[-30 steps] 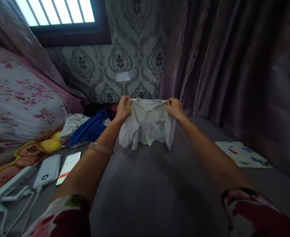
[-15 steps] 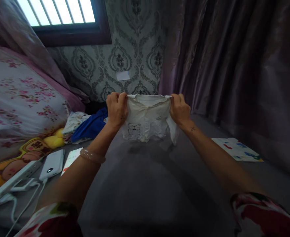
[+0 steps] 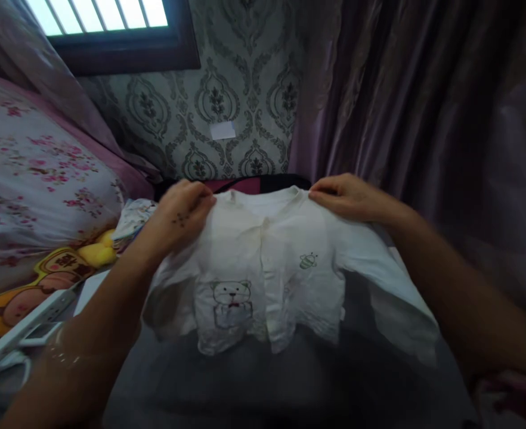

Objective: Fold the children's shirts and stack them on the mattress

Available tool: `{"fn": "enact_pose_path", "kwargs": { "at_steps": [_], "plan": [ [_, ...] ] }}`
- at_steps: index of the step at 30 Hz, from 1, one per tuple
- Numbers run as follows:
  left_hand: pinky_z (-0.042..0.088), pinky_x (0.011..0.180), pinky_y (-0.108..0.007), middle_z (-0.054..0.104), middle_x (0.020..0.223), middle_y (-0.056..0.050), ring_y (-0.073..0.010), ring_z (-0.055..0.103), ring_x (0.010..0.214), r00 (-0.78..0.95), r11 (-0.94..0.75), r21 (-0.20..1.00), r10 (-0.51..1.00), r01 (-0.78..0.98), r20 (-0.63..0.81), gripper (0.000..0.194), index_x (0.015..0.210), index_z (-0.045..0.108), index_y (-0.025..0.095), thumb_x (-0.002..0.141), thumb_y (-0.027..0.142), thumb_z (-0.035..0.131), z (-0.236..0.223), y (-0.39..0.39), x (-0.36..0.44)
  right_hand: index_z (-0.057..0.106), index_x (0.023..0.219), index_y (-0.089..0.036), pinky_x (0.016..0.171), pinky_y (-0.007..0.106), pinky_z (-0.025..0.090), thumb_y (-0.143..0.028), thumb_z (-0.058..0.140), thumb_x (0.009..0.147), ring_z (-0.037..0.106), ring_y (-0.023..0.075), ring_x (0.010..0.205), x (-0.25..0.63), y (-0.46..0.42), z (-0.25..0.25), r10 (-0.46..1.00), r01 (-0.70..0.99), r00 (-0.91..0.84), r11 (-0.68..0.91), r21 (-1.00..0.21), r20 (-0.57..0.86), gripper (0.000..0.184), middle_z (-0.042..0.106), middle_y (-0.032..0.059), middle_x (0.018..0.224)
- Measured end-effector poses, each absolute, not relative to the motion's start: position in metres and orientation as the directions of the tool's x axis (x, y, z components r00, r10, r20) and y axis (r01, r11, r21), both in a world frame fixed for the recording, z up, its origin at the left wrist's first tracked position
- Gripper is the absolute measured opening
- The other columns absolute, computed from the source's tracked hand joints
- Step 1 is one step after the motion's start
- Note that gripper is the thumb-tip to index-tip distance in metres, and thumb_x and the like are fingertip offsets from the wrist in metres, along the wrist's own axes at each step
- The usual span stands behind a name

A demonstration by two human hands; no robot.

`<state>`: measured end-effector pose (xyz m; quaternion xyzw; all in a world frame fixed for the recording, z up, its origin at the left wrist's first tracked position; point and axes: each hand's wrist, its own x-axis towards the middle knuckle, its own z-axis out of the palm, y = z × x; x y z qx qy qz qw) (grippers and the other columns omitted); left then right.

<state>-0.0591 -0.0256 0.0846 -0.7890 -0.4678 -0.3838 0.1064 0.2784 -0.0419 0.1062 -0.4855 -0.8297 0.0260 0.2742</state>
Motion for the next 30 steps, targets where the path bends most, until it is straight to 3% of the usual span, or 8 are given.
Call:
{"fn": "enact_pose_path", "kwargs": {
  "at_steps": [4,7,11,16,24,30],
  "plan": [
    [0.041,0.059,-0.029,0.058,0.063,-0.002,-0.0186,0.055,0.064,0.357,-0.436,0.363,0.896,0.824,0.264,0.02,0.068,0.06,0.02,0.08,0.031,0.049,0.006,0.039,-0.052,0.072,0.092,-0.016,0.062,0.024,0.045,-0.032,0.045,0.09,0.063,0.0171,0.074,0.281,0.01,0.037,0.925,0.869,-0.37,0.376,-0.32,0.083,0.031,0.072,0.0027,0.083],
    [0.041,0.063,-0.027,0.065,0.072,-0.005,-0.0187,0.059,0.072,0.322,-0.355,0.359,0.935,0.863,0.149,0.017,0.072,0.06,0.019,0.082,0.023,0.048,-0.055,0.063,-0.034,0.07,0.1,-0.016,0.074,0.026,0.045,-0.031,0.042,0.094,0.064,0.0188,0.088,0.278,0.031,-0.023,0.957,0.929,-0.289,0.285,-0.234,0.019,0.032,0.072,0.0082,0.1],
    [0.042,0.077,-0.031,0.066,0.092,-0.011,-0.0217,0.059,0.088,0.271,-0.317,0.223,0.939,0.922,0.213,0.023,0.089,0.061,0.017,0.092,0.023,0.038,-0.11,0.073,-0.016,0.06,0.112,-0.018,0.089,0.034,0.043,-0.035,0.029,0.101,0.06,0.0245,0.108,0.272,0.036,-0.076,0.979,0.976,-0.202,0.204,-0.078,0.025,0.037,0.066,0.0132,0.114],
    [0.038,0.087,-0.036,0.061,0.102,-0.014,-0.0254,0.054,0.098,0.325,-0.359,0.099,0.91,0.928,0.256,0.03,0.101,0.058,0.016,0.097,0.027,0.03,-0.137,0.086,-0.015,0.052,0.116,-0.02,0.087,0.037,0.043,-0.037,0.021,0.103,0.062,0.0261,0.105,0.271,0.044,-0.099,0.984,0.983,-0.179,0.18,0.039,-0.022,0.038,0.065,0.0138,0.116],
    [0.034,0.09,-0.038,0.059,0.105,-0.015,-0.0275,0.051,0.101,0.377,-0.4,0.043,0.891,0.916,0.252,0.034,0.106,0.056,0.015,0.099,0.028,0.025,-0.141,0.122,-0.019,0.051,0.117,-0.019,0.083,0.036,0.044,-0.038,0.017,0.102,0.065,0.0268,0.101,0.272,0.077,-0.11,0.978,0.976,-0.207,0.208,0.063,-0.024,0.042,0.065,0.0146,0.115],
    [0.036,0.087,-0.038,0.06,0.102,-0.015,-0.0276,0.053,0.098,0.401,-0.413,-0.013,0.877,0.911,0.263,0.036,0.105,0.057,0.014,0.099,0.028,0.025,-0.145,0.156,-0.023,0.052,0.12,-0.019,0.088,0.037,0.043,-0.038,0.019,0.103,0.063,0.026,0.106,0.271,0.111,-0.114,0.976,0.976,-0.209,0.212,0.044,-0.055,0.042,0.062,0.0145,0.123]
  ]
}}
